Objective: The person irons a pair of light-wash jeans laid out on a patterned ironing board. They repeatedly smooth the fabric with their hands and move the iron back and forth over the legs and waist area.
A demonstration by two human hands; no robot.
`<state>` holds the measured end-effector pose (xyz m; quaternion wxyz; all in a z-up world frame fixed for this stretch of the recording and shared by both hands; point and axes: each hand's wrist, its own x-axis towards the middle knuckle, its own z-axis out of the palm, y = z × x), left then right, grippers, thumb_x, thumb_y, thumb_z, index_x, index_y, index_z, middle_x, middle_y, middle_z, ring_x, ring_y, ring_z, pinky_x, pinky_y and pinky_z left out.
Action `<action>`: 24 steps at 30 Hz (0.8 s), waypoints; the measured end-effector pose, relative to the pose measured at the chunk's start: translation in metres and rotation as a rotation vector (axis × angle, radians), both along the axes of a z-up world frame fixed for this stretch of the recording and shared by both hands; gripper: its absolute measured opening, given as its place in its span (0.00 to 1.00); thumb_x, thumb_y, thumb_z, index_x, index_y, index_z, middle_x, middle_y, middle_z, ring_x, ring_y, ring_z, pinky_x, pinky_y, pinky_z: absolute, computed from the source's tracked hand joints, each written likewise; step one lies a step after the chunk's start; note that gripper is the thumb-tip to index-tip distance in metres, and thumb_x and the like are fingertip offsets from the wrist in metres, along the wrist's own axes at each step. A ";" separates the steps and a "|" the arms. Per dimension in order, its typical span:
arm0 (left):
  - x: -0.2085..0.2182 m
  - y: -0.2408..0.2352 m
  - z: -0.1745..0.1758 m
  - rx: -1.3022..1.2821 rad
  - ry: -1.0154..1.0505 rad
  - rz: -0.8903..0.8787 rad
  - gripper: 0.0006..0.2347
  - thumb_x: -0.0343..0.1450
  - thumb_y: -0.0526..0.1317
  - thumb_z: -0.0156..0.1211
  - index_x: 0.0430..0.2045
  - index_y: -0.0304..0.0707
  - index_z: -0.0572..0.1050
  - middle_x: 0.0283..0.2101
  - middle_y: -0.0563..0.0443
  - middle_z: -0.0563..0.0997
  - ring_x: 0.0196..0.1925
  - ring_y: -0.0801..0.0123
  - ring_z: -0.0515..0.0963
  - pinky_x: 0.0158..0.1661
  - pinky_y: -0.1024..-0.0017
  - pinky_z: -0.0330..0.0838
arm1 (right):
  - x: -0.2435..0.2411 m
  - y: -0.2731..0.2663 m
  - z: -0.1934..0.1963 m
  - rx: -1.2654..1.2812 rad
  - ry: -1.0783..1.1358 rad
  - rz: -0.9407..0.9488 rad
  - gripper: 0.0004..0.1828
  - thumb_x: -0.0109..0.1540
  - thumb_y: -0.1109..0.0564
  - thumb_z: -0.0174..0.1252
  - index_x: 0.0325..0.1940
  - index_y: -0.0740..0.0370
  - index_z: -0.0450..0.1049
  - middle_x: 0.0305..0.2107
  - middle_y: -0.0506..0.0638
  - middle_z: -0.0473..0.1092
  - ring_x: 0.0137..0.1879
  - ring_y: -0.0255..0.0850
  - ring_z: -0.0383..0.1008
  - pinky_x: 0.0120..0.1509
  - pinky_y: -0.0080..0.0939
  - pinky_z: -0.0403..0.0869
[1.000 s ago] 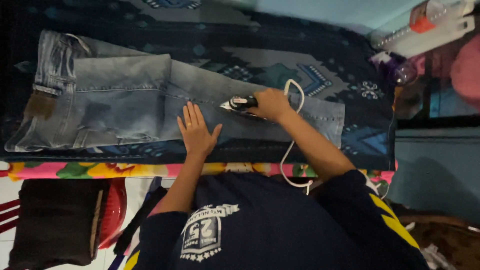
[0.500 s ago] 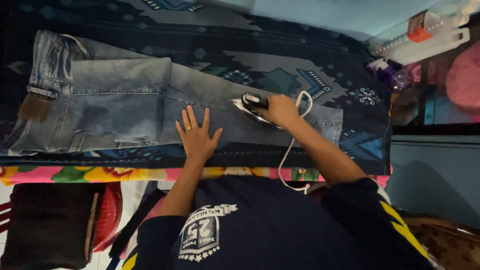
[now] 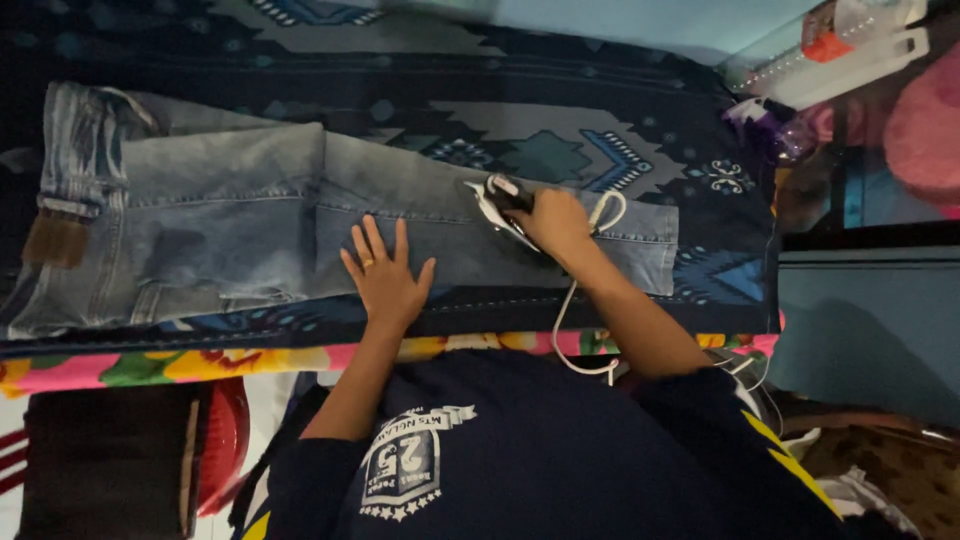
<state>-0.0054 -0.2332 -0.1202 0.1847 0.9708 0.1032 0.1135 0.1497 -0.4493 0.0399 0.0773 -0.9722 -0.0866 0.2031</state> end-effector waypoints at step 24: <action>0.094 -0.030 -0.002 0.041 0.044 -0.433 0.35 0.76 0.62 0.45 0.73 0.35 0.56 0.78 0.37 0.52 0.79 0.47 0.50 0.71 0.38 0.43 | -0.017 -0.242 -0.035 -0.115 -0.188 -0.723 0.26 0.63 0.43 0.65 0.40 0.74 0.79 0.30 0.69 0.77 0.44 0.65 0.80 0.44 0.61 0.79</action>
